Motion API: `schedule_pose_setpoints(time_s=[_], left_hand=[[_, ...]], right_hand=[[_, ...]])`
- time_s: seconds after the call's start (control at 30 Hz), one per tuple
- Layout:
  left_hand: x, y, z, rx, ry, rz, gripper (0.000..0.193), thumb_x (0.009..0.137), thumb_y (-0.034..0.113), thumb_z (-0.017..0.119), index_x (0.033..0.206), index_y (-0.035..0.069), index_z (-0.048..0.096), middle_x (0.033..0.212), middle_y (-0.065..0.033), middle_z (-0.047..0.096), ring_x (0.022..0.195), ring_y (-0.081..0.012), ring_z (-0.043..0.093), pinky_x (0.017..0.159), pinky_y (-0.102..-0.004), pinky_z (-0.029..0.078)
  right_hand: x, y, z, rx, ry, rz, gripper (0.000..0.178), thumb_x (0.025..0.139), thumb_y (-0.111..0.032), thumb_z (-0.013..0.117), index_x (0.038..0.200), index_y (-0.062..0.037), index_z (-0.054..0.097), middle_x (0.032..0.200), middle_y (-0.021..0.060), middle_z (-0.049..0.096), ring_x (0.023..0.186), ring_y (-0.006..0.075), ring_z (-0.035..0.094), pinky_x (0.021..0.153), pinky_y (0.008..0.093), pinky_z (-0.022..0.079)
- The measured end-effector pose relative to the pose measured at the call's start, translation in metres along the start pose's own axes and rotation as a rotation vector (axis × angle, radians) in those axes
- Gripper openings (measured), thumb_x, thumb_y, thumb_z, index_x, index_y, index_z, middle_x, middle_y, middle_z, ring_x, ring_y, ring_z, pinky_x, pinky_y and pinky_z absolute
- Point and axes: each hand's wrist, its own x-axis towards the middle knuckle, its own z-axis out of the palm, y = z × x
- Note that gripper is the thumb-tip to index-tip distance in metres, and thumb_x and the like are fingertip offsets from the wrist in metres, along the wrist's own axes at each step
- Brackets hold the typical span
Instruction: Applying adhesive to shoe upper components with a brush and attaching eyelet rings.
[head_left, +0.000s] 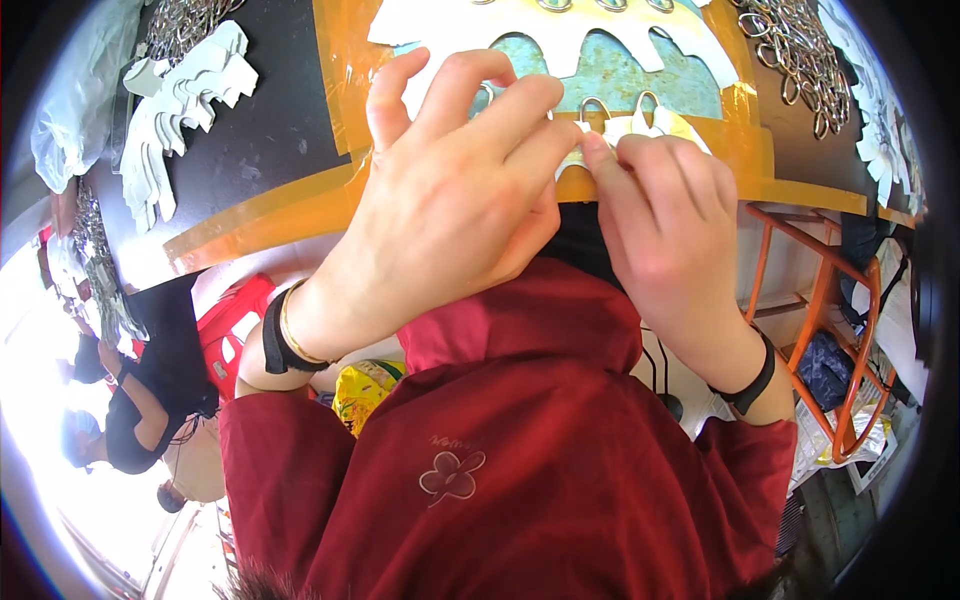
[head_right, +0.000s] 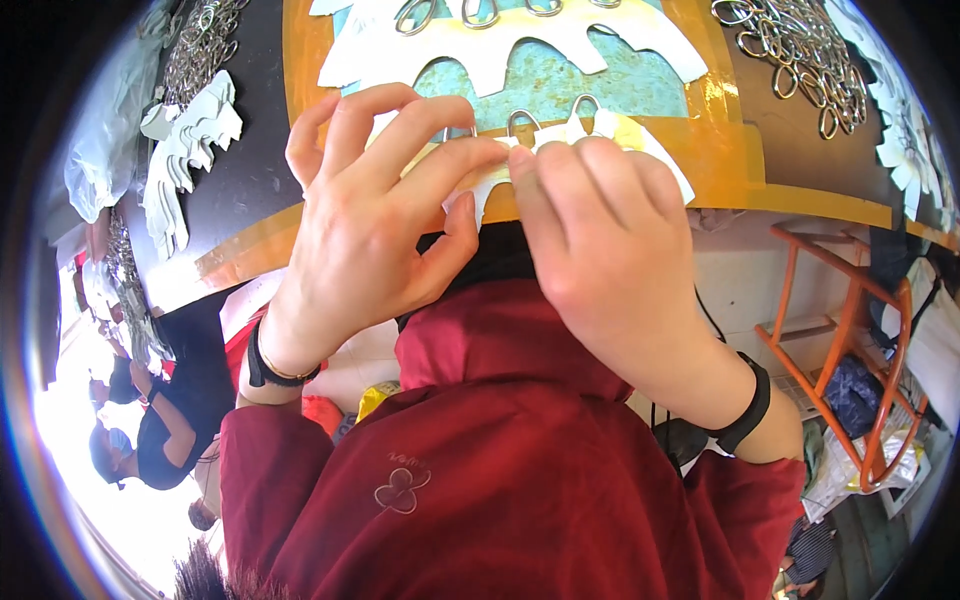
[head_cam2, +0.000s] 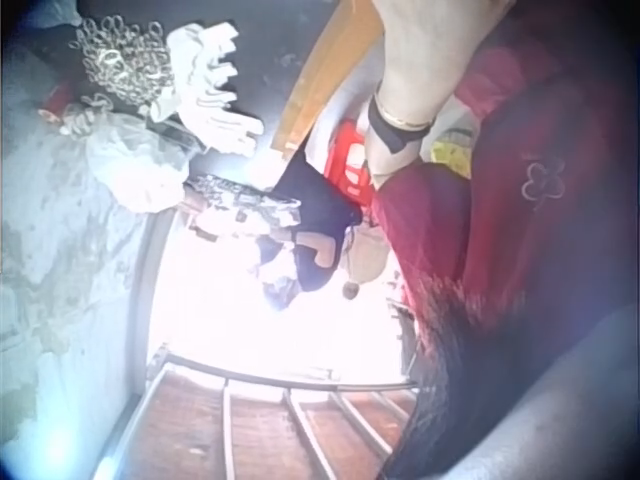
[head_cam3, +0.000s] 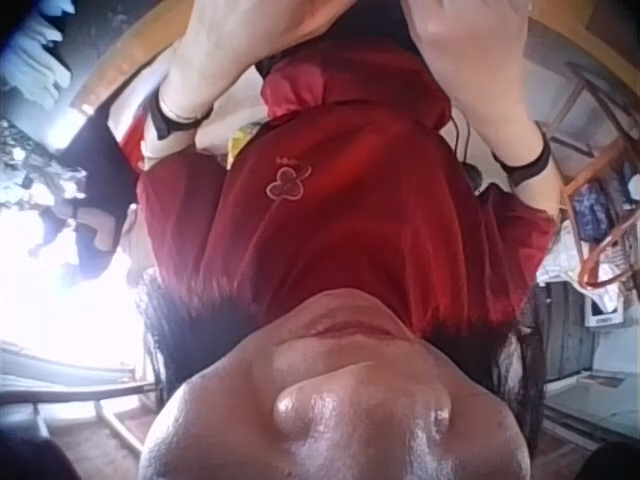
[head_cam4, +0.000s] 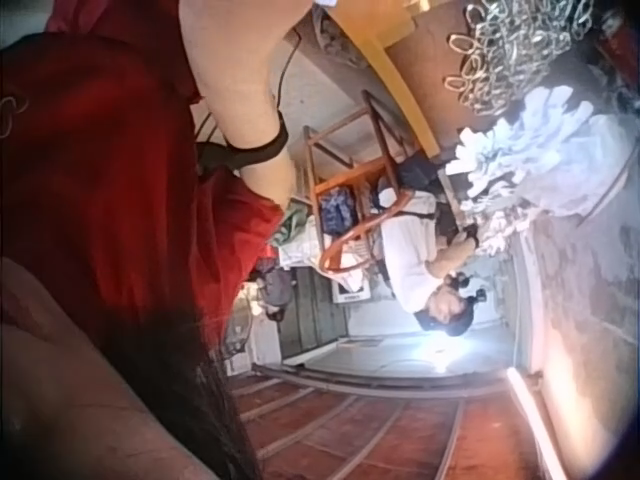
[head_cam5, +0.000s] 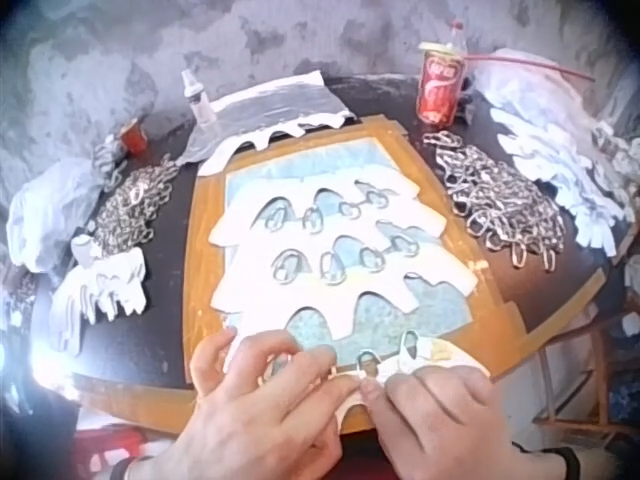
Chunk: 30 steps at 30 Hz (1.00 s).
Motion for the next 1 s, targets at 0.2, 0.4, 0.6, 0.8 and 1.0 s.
schedule_pose_setpoints(time_s=[0.2,0.4,0.6,0.8,1.0], left_hand=[[0.006,-0.010,-0.009,-0.086,0.035,0.014,0.026,0.067,0.006,0.063,0.090,0.016,0.070,0.102,0.0001,0.060,0.100,-0.0232,0.053,0.093,-0.0387,0.031],[0.001,-0.006,0.003,-0.030,0.056,0.055,0.032,0.065,0.005,0.064,0.094,0.018,0.072,0.101,-0.0001,0.060,0.098,-0.0227,0.054,0.092,-0.0381,0.031],[-0.003,0.002,0.005,0.140,0.039,0.094,0.033,0.066,0.009,0.066,0.097,0.017,0.069,0.103,0.0032,0.060,0.099,-0.0184,0.054,0.097,-0.0406,0.027],[-0.007,0.006,0.006,0.207,-0.018,0.108,0.036,0.067,0.011,0.066,0.103,0.013,0.067,0.106,0.0047,0.059,0.099,-0.0164,0.054,0.100,-0.0415,0.025],[-0.010,0.010,0.007,0.199,0.017,0.081,0.039,0.067,0.013,0.066,0.106,0.012,0.067,0.108,0.0012,0.059,0.101,-0.0180,0.053,0.100,-0.0417,0.026]], right_hand=[[0.002,-0.006,0.004,-0.068,0.001,-0.035,0.025,0.071,-0.007,0.064,0.095,0.0011,0.065,0.092,0.0044,0.053,0.091,0.0187,0.051,0.079,0.0318,0.040],[0.001,-0.007,0.003,-0.103,-0.003,-0.033,0.027,0.072,-0.006,0.064,0.097,0.0022,0.065,0.093,0.0053,0.053,0.091,0.0189,0.051,0.080,0.0313,0.040],[-0.001,-0.010,0.000,-0.110,-0.029,-0.028,0.030,0.069,-0.007,0.063,0.097,0.0026,0.064,0.097,0.0060,0.054,0.094,0.0191,0.050,0.081,0.0320,0.040],[0.004,-0.011,-0.007,-0.046,-0.124,0.007,0.041,0.066,0.000,0.066,0.107,0.0015,0.061,0.100,0.0074,0.055,0.093,0.0237,0.053,0.078,0.0369,0.042],[0.005,-0.009,0.001,-0.085,-0.024,-0.035,0.019,0.067,-0.004,0.066,0.085,0.0008,0.064,0.087,0.0049,0.051,0.083,0.0190,0.050,0.072,0.0315,0.041]])
